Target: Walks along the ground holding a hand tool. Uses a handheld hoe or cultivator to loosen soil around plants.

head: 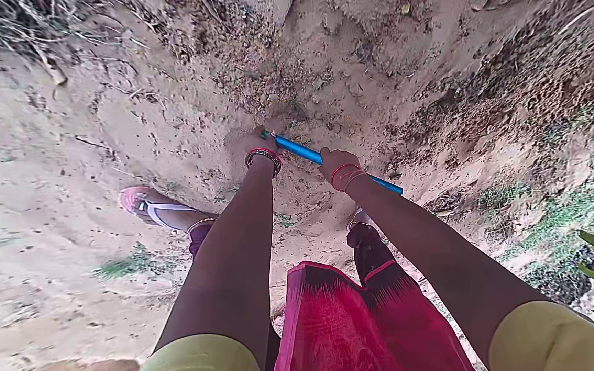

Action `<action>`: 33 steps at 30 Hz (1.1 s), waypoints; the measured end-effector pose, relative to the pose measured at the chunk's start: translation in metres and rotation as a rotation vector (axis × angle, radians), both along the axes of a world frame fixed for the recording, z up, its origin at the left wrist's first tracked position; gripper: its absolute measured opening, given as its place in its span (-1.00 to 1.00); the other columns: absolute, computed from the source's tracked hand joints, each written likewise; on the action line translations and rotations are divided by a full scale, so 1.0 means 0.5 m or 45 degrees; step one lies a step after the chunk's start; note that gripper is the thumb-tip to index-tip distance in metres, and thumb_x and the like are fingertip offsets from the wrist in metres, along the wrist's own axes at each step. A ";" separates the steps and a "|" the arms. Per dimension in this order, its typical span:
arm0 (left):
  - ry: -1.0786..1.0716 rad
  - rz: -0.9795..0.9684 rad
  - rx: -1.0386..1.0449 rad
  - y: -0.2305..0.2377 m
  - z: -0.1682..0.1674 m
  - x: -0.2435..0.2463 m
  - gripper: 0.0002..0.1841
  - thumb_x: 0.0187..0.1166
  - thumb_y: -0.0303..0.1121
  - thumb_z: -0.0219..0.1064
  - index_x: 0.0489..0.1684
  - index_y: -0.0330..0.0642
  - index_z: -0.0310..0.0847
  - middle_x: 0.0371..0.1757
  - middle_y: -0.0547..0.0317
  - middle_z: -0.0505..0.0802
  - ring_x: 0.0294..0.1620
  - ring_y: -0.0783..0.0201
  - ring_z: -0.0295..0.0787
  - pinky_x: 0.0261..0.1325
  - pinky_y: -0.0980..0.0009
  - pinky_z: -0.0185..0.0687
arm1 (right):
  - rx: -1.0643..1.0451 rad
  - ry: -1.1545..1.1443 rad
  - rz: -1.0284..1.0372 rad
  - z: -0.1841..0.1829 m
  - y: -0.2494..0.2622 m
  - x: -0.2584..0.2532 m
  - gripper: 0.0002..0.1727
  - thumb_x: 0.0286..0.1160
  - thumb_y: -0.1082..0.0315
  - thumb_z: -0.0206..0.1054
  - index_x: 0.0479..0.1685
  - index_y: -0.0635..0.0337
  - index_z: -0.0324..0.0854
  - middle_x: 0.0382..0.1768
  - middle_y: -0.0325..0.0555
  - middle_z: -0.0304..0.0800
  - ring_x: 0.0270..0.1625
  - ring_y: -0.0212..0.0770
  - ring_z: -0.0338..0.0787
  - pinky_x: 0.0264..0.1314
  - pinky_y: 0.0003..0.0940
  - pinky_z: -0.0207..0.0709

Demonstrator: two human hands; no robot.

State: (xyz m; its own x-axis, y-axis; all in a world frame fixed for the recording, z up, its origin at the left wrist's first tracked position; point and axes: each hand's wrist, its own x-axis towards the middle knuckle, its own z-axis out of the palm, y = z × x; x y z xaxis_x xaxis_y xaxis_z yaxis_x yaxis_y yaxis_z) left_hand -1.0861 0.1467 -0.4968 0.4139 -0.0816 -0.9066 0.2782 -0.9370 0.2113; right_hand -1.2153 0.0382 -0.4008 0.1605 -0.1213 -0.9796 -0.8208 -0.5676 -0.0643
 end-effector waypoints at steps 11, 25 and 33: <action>-0.012 0.486 -0.610 0.173 0.515 -0.208 -0.27 0.54 -0.48 0.16 0.76 -0.57 0.01 0.81 -0.49 0.14 0.68 0.02 0.41 0.44 0.35 0.56 | -0.076 -0.056 0.546 0.272 -0.116 0.004 -0.66 0.83 0.21 0.19 0.36 0.24 0.54 0.01 0.30 0.80 0.08 0.37 0.83 -0.03 0.27 0.64; 0.313 -0.599 -0.193 0.144 0.434 -0.208 -0.34 0.74 -0.37 0.21 0.85 -0.26 0.08 0.88 -0.34 0.06 0.78 -0.35 0.19 0.71 -0.07 0.26 | -1.780 -0.771 -0.501 0.518 -0.601 -0.205 -0.34 0.70 0.01 0.25 0.43 0.51 0.50 0.13 0.36 0.77 0.17 0.00 0.79 0.38 -0.13 0.51; 0.288 -0.609 -0.133 0.148 0.436 -0.162 -0.34 0.75 -0.37 0.20 0.85 -0.25 0.06 0.89 -0.31 0.02 0.80 -0.28 0.18 0.73 -0.01 0.24 | -2.158 -1.032 -1.107 0.486 -0.562 -0.142 -0.33 0.74 0.12 0.27 0.62 0.51 0.36 0.42 0.15 0.70 0.49 -0.31 0.65 0.61 -0.57 0.32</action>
State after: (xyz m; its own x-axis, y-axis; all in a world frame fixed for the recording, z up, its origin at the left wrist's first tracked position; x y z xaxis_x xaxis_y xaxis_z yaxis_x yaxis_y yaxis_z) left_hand -1.1672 0.2206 -0.2788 0.1037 -0.3078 -0.9458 -0.1253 -0.9474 0.2945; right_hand -1.2861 -0.2429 -0.1578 -0.1814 -0.8949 0.4077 -0.9095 -0.0051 -0.4157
